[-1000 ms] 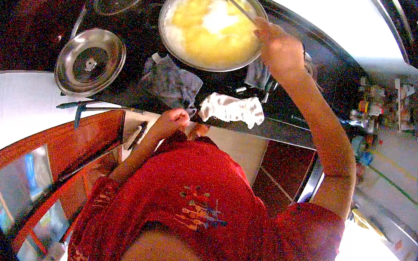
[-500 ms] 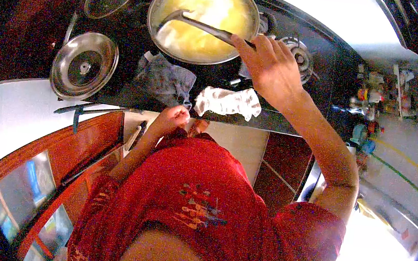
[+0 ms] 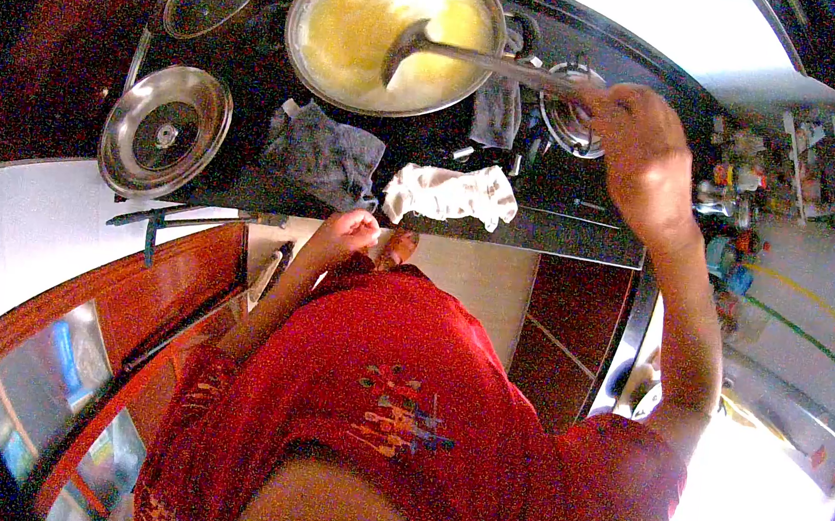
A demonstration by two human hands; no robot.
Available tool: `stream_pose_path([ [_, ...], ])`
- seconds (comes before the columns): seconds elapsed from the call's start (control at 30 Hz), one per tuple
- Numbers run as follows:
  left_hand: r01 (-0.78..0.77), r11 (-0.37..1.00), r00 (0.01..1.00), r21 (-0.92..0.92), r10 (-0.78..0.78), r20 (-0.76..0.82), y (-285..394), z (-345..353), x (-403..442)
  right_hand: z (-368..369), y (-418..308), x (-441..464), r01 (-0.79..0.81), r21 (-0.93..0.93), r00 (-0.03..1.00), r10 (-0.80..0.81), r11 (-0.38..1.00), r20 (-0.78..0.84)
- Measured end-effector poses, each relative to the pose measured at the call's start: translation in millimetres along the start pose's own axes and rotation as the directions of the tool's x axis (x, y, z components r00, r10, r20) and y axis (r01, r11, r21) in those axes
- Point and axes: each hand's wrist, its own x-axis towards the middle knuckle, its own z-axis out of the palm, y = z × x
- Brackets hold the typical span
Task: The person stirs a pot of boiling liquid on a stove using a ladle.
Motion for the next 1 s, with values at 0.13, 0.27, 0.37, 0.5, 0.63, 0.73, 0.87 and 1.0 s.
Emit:
stream_pose_path([
  [0.13, -0.146, 0.981, 0.985, 0.131, 0.156, -0.074, -15.8, -3.0, 5.9, -25.1, 22.3, -8.1, -0.121, 0.137, 0.993, 0.122, 0.983, 0.004],
  [0.27, -0.275, 0.898, 0.926, 0.345, 0.344, -0.158, -29.7, -12.0, 18.7, -47.6, 27.7, -12.6, -0.197, 0.193, 0.980, 0.189, 0.961, 0.063],
  [0.37, -0.208, 0.757, 0.902, 0.620, 0.393, -0.177, -34.9, -24.8, 29.3, -46.8, 24.3, -19.1, -0.196, 0.154, 0.979, 0.186, 0.968, 0.080],
  [0.5, -0.109, 0.617, 0.881, 0.779, 0.423, -0.211, -42.5, -34.4, 49.2, -28.4, 12.4, -31.3, -0.203, 0.195, 0.979, 0.192, 0.960, 0.074],
  [0.63, -0.027, 0.633, 0.884, 0.774, 0.377, -0.277, -58.7, -37.4, 67.8, 0.6, -6.5, -43.6, -0.322, 0.173, 0.934, 0.282, 0.931, 0.221],
  [0.73, -0.051, 0.673, 0.876, 0.738, 0.385, -0.291, -75.9, -41.9, 81.5, 30.2, -28.2, -49.3, -0.428, 0.159, 0.855, 0.342, 0.890, 0.390],
  [0.87, -0.053, 0.753, 0.909, 0.656, 0.309, -0.280, -81.9, -54.2, 92.6, 84.4, -48.4, -50.9, -0.416, 0.163, 0.880, 0.352, 0.895, 0.319],
  [1.0, -0.056, 0.804, 0.929, 0.591, 0.259, -0.265, -70.4, -59.4, 92.9, 122.7, -51.9, -35.8, -0.436, 0.184, 0.883, 0.380, 0.881, 0.276],
])
